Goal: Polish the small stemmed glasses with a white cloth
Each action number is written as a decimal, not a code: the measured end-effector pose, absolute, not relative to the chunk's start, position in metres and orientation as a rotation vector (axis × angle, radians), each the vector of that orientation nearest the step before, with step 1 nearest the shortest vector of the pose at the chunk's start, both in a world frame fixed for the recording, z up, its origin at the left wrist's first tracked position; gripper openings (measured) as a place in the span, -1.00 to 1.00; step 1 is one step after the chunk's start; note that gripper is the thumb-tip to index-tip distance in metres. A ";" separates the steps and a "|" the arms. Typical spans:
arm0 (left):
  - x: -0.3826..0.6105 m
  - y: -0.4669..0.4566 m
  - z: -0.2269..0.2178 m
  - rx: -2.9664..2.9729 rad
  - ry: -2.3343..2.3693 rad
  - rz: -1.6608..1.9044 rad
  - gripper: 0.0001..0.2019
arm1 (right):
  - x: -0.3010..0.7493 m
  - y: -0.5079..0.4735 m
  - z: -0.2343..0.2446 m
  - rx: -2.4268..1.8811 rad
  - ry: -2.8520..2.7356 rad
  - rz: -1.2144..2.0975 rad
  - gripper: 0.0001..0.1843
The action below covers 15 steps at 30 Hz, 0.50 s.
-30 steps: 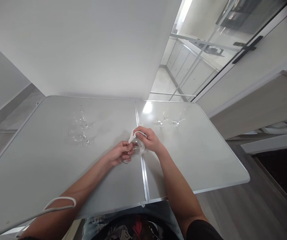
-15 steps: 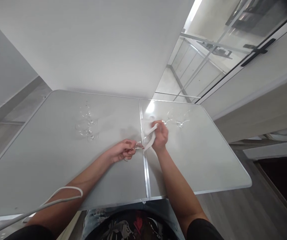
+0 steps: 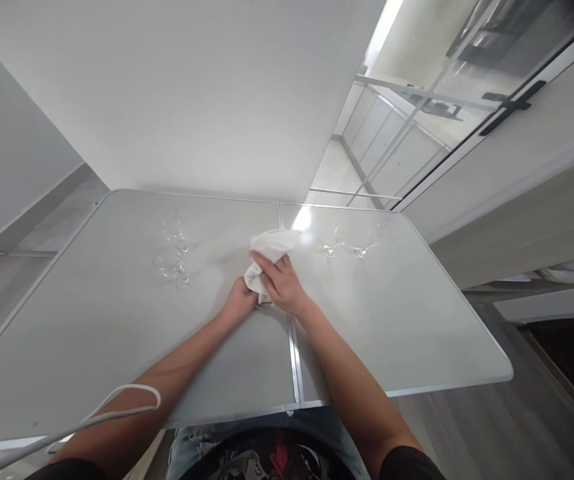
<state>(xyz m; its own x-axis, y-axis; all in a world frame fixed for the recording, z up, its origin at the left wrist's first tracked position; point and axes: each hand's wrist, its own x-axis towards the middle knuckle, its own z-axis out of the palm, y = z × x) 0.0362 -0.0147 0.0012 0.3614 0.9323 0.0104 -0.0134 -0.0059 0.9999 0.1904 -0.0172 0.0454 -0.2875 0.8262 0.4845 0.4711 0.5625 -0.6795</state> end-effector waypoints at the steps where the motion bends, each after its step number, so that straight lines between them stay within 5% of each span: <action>1: 0.036 -0.016 0.001 1.447 0.952 0.937 -0.88 | 0.190 -0.017 0.044 -1.084 -1.992 0.397 -0.60; 4: 0.033 -0.019 0.004 1.710 1.028 0.893 -0.89 | 0.191 -0.015 0.046 -1.247 -1.794 0.316 -0.73; 8: 0.031 -0.022 0.015 1.815 0.964 0.866 -0.86 | 0.193 -0.012 0.055 -1.279 -1.227 0.829 -0.74; 12: 0.035 -0.022 0.020 1.492 0.887 0.957 -0.84 | 0.180 -0.015 0.042 -1.001 -0.783 1.384 -0.44; 15: 0.038 -0.022 0.019 1.273 0.909 1.046 -0.78 | 0.165 -0.018 0.023 -1.012 -0.789 1.361 -0.40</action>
<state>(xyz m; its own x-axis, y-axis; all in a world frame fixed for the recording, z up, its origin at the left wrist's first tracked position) 0.0382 -0.0220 0.0189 0.2915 0.9561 0.0312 -0.1024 -0.0012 0.9947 0.1645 -0.0183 0.0227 0.0835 0.9907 -0.1073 -0.3992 -0.0654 -0.9145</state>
